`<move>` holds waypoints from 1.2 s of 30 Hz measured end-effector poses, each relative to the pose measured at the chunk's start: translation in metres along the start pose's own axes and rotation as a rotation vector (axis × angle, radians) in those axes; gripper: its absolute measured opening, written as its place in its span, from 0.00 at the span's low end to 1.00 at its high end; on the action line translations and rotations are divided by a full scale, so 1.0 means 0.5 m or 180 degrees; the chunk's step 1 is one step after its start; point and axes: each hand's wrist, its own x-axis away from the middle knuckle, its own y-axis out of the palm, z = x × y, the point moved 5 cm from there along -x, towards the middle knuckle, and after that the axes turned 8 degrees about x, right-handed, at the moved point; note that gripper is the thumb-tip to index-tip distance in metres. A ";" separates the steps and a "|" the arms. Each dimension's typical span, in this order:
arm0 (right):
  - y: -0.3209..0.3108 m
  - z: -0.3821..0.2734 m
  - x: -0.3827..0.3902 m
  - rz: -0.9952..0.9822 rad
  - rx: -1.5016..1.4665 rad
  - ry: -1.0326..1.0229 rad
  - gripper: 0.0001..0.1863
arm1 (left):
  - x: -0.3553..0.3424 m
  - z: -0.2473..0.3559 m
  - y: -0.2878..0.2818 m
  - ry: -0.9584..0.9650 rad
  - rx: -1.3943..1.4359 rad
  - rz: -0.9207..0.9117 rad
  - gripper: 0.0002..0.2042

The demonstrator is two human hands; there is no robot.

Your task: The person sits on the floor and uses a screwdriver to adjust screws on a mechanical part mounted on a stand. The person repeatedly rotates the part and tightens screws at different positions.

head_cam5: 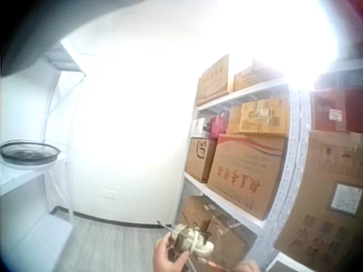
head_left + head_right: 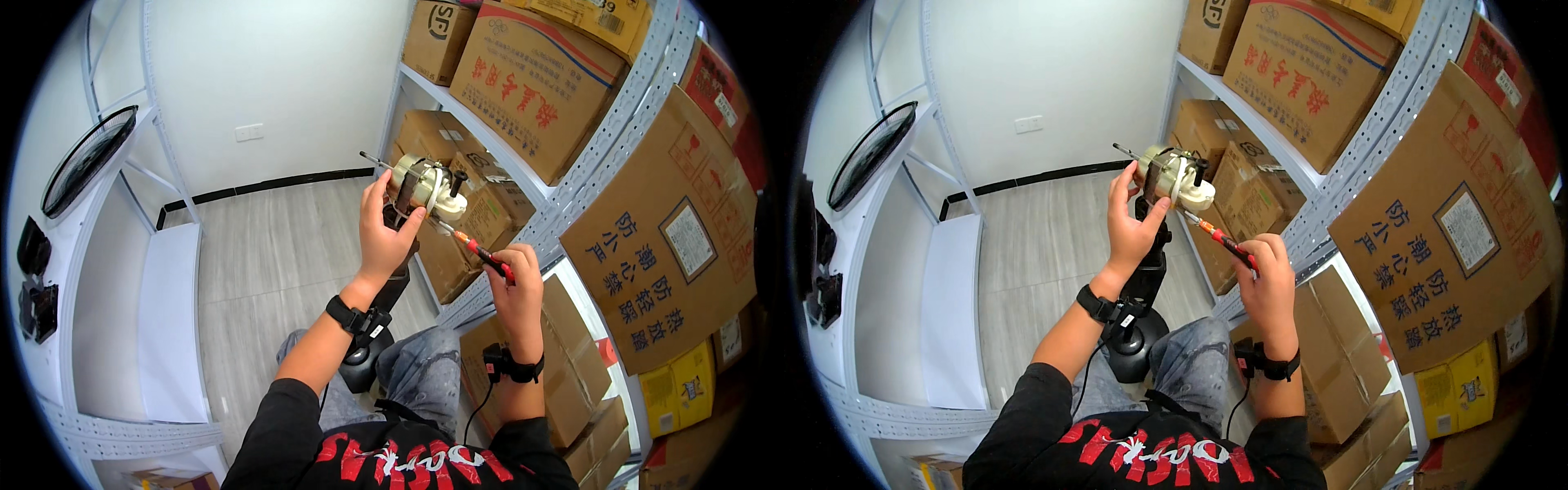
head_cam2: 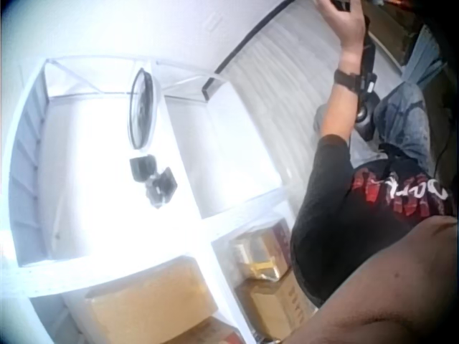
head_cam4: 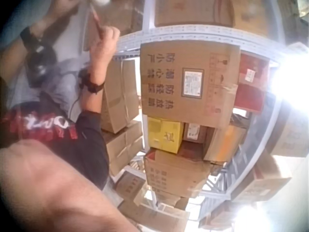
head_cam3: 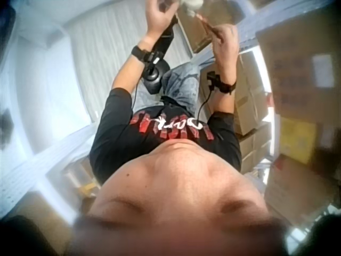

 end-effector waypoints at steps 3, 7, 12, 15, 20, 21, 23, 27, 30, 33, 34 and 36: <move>-0.007 0.012 0.006 -0.0221 0.0079 0.0248 0.15 | 0.001 0.003 0.002 -0.0011 0.0020 -0.0005 0.35; 0.006 0.008 -0.005 -0.0201 0.0138 0.0406 0.14 | 0.001 -0.001 -0.004 0.0000 -0.0052 -0.0006 0.35; -0.003 -0.008 -0.005 -0.0058 -0.0135 0.0118 0.12 | 0.002 -0.002 -0.003 -0.0076 0.0015 -0.0024 0.35; -0.006 0.005 0.003 -0.0063 -0.0073 0.0043 0.16 | 0.003 -0.002 -0.001 -0.0091 0.0039 -0.0033 0.35; 0.002 -0.012 -0.017 -0.0109 -0.0095 0.0260 0.14 | 0.000 -0.007 -0.006 -0.0058 0.0019 -0.0058 0.35; -0.005 -0.030 -0.024 -0.0001 -0.0137 0.0261 0.13 | -0.001 -0.007 -0.006 -0.0072 0.0026 -0.0049 0.35; -0.007 -0.027 -0.023 0.0089 -0.0258 0.0339 0.11 | -0.002 -0.009 -0.006 -0.0084 0.0048 -0.0041 0.34; -0.003 0.000 -0.007 -0.0018 -0.0332 0.0120 0.11 | 0.003 -0.008 -0.002 -0.0088 0.0073 -0.0044 0.34; 0.005 0.017 0.001 -0.0208 -0.0024 0.0272 0.11 | 0.000 -0.005 -0.002 -0.0064 0.0074 -0.0073 0.35; 0.014 0.004 -0.009 -0.0223 -0.0272 0.0365 0.12 | -0.002 -0.008 -0.004 -0.0067 0.0066 -0.0124 0.35; 0.012 -0.008 -0.015 -0.0158 -0.0334 0.0348 0.12 | -0.002 -0.009 -0.006 -0.0064 0.0072 -0.0131 0.35; 0.002 -0.030 -0.027 -0.0026 -0.0446 0.0308 0.13 | -0.002 -0.010 -0.009 -0.0052 0.0077 -0.0161 0.36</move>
